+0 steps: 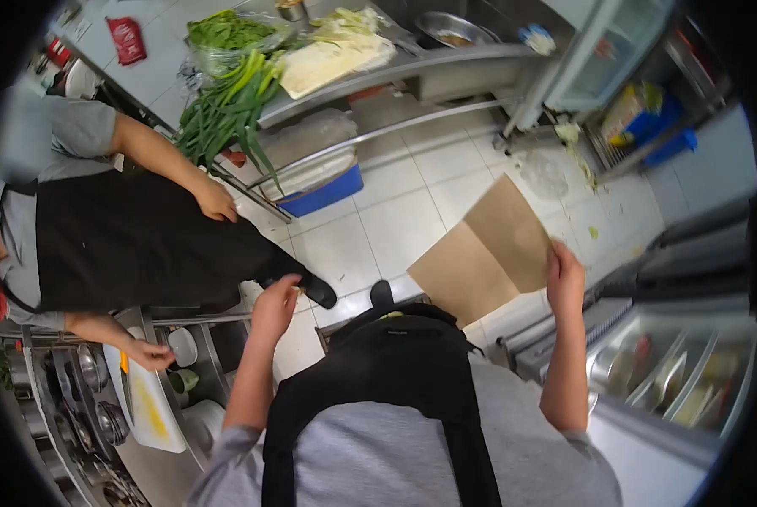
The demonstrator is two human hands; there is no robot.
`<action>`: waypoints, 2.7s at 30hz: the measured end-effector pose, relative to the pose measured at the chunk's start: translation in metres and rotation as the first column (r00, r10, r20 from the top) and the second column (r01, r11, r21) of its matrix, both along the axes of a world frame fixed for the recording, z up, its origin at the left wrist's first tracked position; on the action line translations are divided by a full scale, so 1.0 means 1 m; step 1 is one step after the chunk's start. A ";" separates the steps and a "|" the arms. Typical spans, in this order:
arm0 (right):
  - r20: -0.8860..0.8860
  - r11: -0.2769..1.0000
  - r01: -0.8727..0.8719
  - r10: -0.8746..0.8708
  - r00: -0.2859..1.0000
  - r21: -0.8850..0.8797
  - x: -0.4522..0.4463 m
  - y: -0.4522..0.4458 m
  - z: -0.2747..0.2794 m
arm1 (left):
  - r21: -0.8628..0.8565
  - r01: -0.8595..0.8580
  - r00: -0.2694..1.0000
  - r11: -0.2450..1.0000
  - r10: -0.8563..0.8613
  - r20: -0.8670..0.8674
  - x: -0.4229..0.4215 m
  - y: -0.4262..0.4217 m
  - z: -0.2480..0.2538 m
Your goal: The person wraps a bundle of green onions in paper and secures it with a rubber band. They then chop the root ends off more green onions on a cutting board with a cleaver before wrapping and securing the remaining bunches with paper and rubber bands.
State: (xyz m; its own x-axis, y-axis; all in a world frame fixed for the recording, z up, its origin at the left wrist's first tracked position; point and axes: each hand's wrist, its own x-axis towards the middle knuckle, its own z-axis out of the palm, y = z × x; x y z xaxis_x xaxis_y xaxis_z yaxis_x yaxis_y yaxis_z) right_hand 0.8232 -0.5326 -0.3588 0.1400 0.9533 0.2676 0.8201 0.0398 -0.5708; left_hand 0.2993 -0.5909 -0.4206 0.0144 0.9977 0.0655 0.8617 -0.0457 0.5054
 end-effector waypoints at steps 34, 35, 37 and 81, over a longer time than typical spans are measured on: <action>-0.985 0.980 -0.126 0.145 -0.093 0.156 -0.240 0.576 0.110 | -0.057 -0.284 0.917 0.957 0.288 0.275 -0.232 0.710 0.109; -0.989 0.987 -0.074 0.135 -0.067 0.140 -0.239 0.569 0.118 | -0.129 -0.255 0.890 0.958 0.285 0.355 -0.232 0.729 0.090; -0.992 0.992 -0.003 0.125 -0.026 0.125 -0.241 0.556 0.130 | -0.290 -0.178 0.844 0.940 0.297 0.447 -0.228 0.761 0.063; -0.839 0.677 -0.709 -0.492 -0.234 -0.199 -0.448 0.562 0.019 | 0.214 0.124 0.987 0.969 -0.098 -0.127 -0.187 0.548 0.018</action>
State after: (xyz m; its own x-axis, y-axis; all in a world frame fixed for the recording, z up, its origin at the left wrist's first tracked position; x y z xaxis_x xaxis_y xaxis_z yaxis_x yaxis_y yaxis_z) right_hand 0.3749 0.0295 -0.3396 -0.5307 0.7228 -0.4426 -0.6000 -0.6892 -0.4061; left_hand 0.1120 -0.0430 -0.4021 0.1442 0.9505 0.2754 0.8966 -0.2432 0.3701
